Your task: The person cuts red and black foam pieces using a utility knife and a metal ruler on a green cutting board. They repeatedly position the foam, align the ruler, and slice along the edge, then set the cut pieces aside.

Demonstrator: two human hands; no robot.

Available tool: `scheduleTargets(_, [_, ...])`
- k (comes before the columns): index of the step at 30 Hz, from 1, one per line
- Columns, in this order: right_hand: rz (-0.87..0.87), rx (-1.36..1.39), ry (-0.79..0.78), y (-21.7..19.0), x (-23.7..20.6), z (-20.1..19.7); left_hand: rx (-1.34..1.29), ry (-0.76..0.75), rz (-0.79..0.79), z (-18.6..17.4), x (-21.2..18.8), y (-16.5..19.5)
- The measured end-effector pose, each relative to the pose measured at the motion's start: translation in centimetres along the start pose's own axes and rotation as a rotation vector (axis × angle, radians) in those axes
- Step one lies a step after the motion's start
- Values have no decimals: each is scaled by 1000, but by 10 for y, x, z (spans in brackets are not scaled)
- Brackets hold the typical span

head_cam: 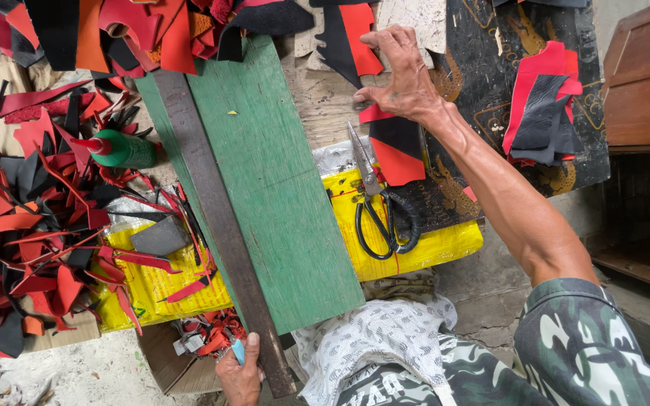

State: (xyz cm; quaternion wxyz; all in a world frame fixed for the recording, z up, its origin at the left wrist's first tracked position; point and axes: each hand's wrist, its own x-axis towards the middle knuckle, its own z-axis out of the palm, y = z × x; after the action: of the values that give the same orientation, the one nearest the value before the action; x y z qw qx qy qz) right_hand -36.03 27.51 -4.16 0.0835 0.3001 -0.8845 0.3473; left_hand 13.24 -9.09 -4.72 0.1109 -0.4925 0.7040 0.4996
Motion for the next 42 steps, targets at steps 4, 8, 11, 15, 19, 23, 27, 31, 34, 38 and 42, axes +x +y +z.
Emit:
scheduleTargets(4, [34,19,11,0,0,0,-29,-4,-4,0,2,-3])
scheduleTargets(8, [45,46,23,-1,2,0,-35,-15,0,0,3,-7])
scheduleTargets(11, [36,54,30,-2,3,0,-34,-11,2,0,4,-9])
scheduleTargets(15, [46,62,24,-2,4,0,-36,-7,-16,0,5,-10])
scheduleTargets(19, [18,37,33,-2,4,1,-26,1,1,1,4,-10])
scheduleTargets(23, [9,31,30,-2,4,2,-41,10,-12,2,3,-9])
scheduleTargets(27, [-8,23,31,-1,4,4,-21,9,-17,1,2,-7])
scheduleTargets(31, [-19,28,33,0,4,6,-45,-2,1,1,2,-6])
scheduleTargets(34, [-15,30,35,1,5,6,-13,2,-18,1,3,-7])
scheduleTargets(38, [-25,26,37,1,4,6,-28,9,-13,1,4,-8])
scheduleTargets(42, [-30,-28,10,1,2,9,7,7,-7,1,4,-9])
